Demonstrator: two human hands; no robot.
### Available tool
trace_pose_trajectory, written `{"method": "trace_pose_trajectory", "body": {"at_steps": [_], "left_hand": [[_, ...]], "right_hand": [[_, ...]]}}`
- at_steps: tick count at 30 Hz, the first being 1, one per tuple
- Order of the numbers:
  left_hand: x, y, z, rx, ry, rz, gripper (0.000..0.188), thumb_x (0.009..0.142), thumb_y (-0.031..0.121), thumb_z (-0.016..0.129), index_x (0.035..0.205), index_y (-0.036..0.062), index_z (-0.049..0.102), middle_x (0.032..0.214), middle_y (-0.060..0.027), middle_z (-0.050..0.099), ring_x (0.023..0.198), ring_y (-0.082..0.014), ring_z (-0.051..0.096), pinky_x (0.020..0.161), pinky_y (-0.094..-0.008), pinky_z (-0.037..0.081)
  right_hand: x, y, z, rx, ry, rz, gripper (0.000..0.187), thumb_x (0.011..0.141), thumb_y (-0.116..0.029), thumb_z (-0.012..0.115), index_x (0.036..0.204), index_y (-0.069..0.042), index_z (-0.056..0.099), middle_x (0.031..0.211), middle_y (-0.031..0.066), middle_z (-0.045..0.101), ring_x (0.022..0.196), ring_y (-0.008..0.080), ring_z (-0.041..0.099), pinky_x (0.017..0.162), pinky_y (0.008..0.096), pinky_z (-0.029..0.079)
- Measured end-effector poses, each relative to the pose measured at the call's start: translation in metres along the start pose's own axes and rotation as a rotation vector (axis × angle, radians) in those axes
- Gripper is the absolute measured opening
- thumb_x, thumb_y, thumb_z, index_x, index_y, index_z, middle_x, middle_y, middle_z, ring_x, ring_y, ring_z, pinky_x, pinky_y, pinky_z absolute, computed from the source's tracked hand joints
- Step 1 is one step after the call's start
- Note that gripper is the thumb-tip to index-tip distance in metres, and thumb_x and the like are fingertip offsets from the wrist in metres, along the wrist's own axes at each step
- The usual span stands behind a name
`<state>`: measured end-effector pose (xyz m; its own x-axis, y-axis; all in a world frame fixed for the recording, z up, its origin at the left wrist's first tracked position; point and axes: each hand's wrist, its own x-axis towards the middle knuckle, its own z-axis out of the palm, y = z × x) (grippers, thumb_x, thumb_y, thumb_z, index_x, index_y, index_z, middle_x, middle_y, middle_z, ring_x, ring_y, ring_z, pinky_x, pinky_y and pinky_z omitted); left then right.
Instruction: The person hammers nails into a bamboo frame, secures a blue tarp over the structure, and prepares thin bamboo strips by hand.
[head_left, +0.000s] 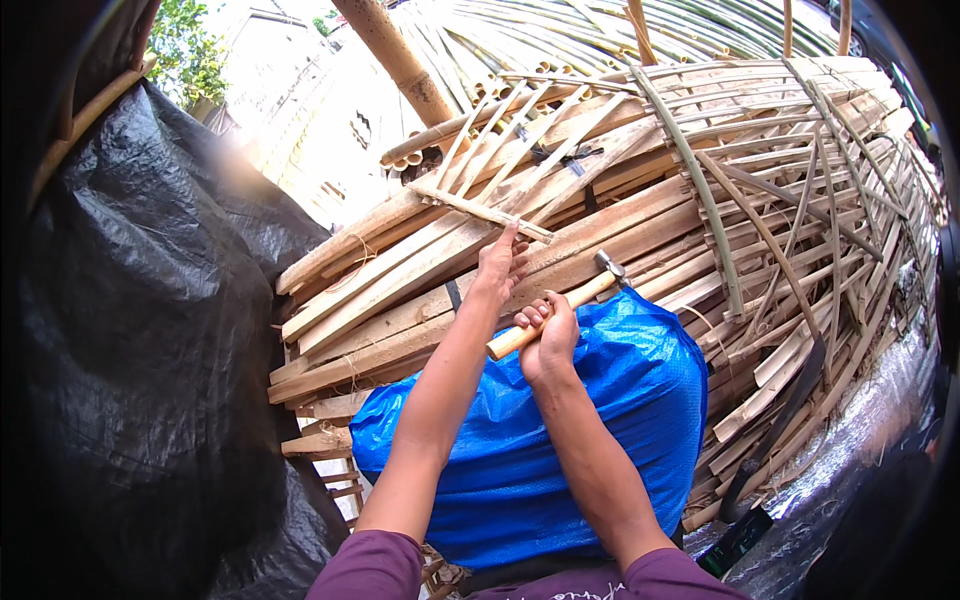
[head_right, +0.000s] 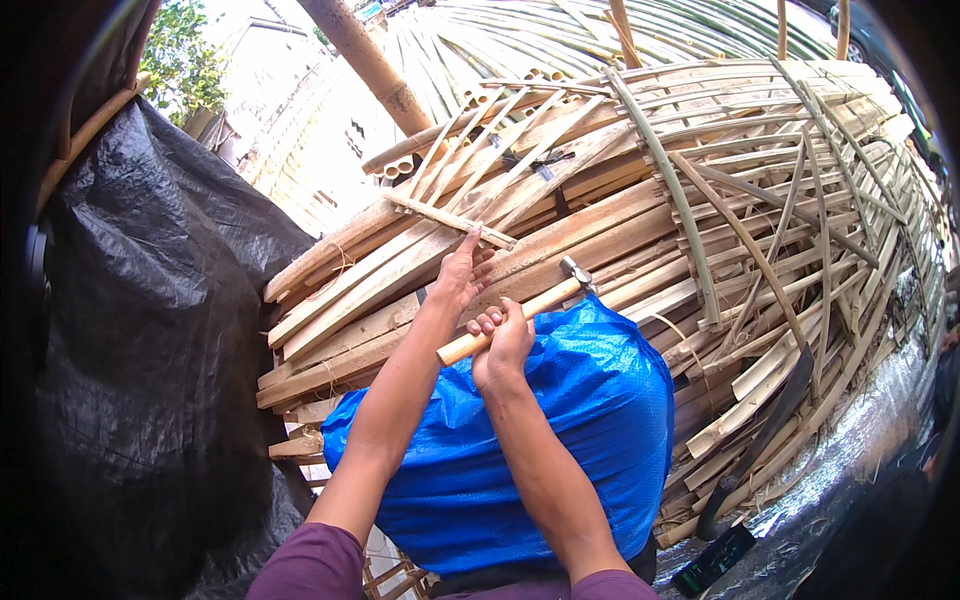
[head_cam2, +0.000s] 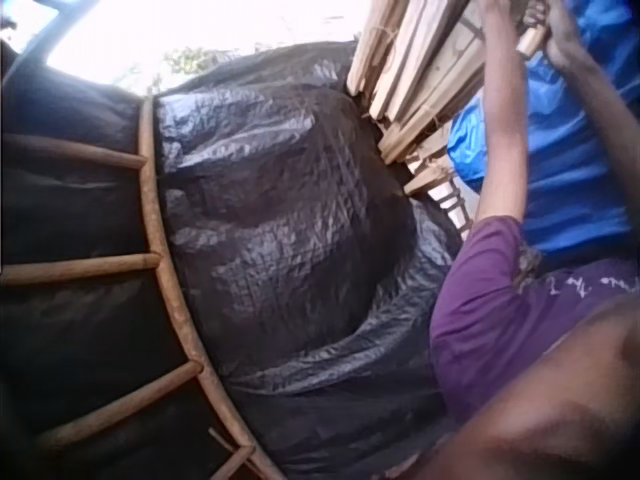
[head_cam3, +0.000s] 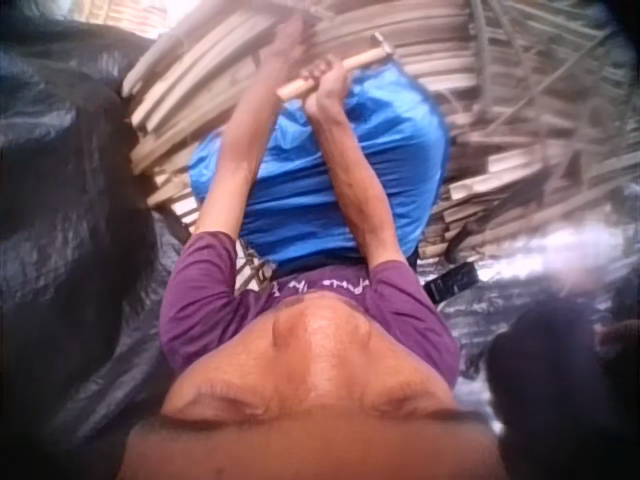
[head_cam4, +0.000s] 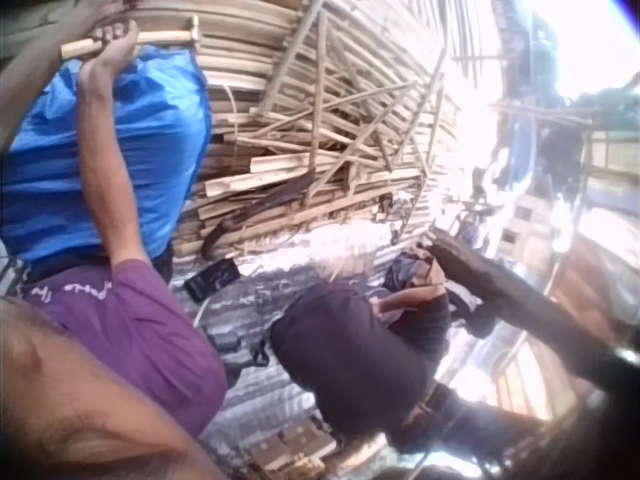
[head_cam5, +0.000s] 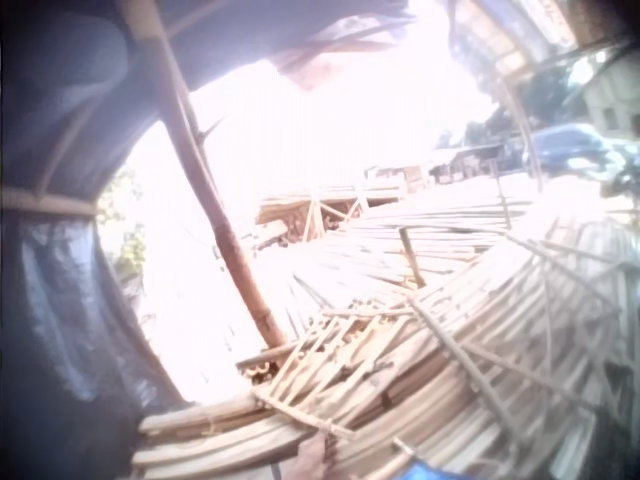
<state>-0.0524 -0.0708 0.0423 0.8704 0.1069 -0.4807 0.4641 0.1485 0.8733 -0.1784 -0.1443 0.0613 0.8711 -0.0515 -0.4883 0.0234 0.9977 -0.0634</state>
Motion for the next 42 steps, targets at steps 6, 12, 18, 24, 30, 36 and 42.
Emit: {"method": "trace_pose_trajectory", "body": {"at_steps": [6, 12, 18, 24, 30, 36, 42], "left_hand": [[0.028, 0.000, 0.011, -0.099, 0.116, 0.001, 0.027, 0.079, 0.038, 0.079, 0.083, 0.0145, 0.067, 0.077, 0.0012, 0.066, 0.061, -0.0080, 0.054, 0.055, -0.0234, 0.043], [0.035, -0.005, 0.012, -0.112, 0.126, 0.000, 0.026, 0.079, 0.036, 0.078, 0.085, 0.0153, 0.063, 0.079, 0.0006, 0.064, 0.074, -0.0123, 0.056, 0.065, -0.0302, 0.045], [0.024, 0.011, 0.006, -0.208, 0.047, 0.070, 0.027, 0.082, 0.037, 0.074, 0.090, 0.0158, 0.059, 0.080, 0.0006, 0.060, 0.080, -0.0147, 0.056, 0.071, -0.0330, 0.045], [0.013, 0.029, 0.012, -0.075, -0.009, 0.176, 0.022, 0.084, 0.032, 0.072, 0.091, 0.0137, 0.062, 0.081, -0.0006, 0.064, 0.080, -0.0158, 0.059, 0.073, -0.0313, 0.048], [0.029, 0.012, 0.002, -0.150, -0.025, 0.031, 0.015, 0.084, 0.026, 0.072, 0.090, 0.0163, 0.063, 0.080, 0.0012, 0.065, 0.079, -0.0152, 0.059, 0.072, -0.0302, 0.047], [0.036, 0.010, -0.006, -0.342, -0.084, 0.073, 0.023, 0.087, 0.035, 0.070, 0.093, 0.0159, 0.060, 0.080, 0.0001, 0.062, 0.081, -0.0160, 0.056, 0.073, -0.0328, 0.046], [0.050, 0.023, -0.008, -0.379, -0.024, 0.084, 0.025, 0.088, 0.036, 0.069, 0.096, 0.0146, 0.059, 0.084, -0.0005, 0.059, 0.076, -0.0149, 0.056, 0.070, -0.0318, 0.047]], "right_hand": [[0.010, -0.004, -0.006, 0.048, -0.048, 0.055, 0.017, 0.091, -0.013, 0.051, 0.086, -0.012, 0.035, 0.066, -0.0013, 0.036, 0.052, 0.0102, 0.037, 0.050, 0.0295, 0.036], [0.004, -0.009, 0.000, 0.015, -0.045, 0.028, 0.017, 0.089, -0.012, 0.051, 0.081, -0.011, 0.036, 0.066, -0.0015, 0.036, 0.053, 0.0098, 0.036, 0.051, 0.0288, 0.036], [0.002, -0.008, -0.001, 0.014, -0.064, 0.046, 0.017, 0.088, -0.011, 0.051, 0.079, -0.011, 0.036, 0.066, -0.0010, 0.037, 0.053, 0.0101, 0.037, 0.051, 0.0292, 0.037], [0.007, -0.009, -0.004, 0.000, -0.042, 0.012, 0.017, 0.087, -0.011, 0.052, 0.080, -0.011, 0.037, 0.066, -0.0006, 0.036, 0.054, 0.0107, 0.038, 0.053, 0.0303, 0.037], [0.001, -0.009, 0.002, 0.003, -0.030, 0.039, 0.020, 0.089, -0.010, 0.051, 0.074, -0.012, 0.039, 0.064, -0.0018, 0.036, 0.054, 0.0103, 0.037, 0.053, 0.0290, 0.035], [0.006, -0.008, -0.002, 0.002, -0.038, 0.038, 0.018, 0.088, -0.010, 0.052, 0.080, -0.011, 0.037, 0.066, -0.0005, 0.037, 0.054, 0.0108, 0.038, 0.053, 0.0303, 0.037], [0.000, -0.009, 0.005, -0.007, -0.023, 0.039, 0.020, 0.090, -0.010, 0.050, 0.073, -0.012, 0.039, 0.064, -0.0017, 0.036, 0.054, 0.0105, 0.037, 0.054, 0.0292, 0.036]]}}
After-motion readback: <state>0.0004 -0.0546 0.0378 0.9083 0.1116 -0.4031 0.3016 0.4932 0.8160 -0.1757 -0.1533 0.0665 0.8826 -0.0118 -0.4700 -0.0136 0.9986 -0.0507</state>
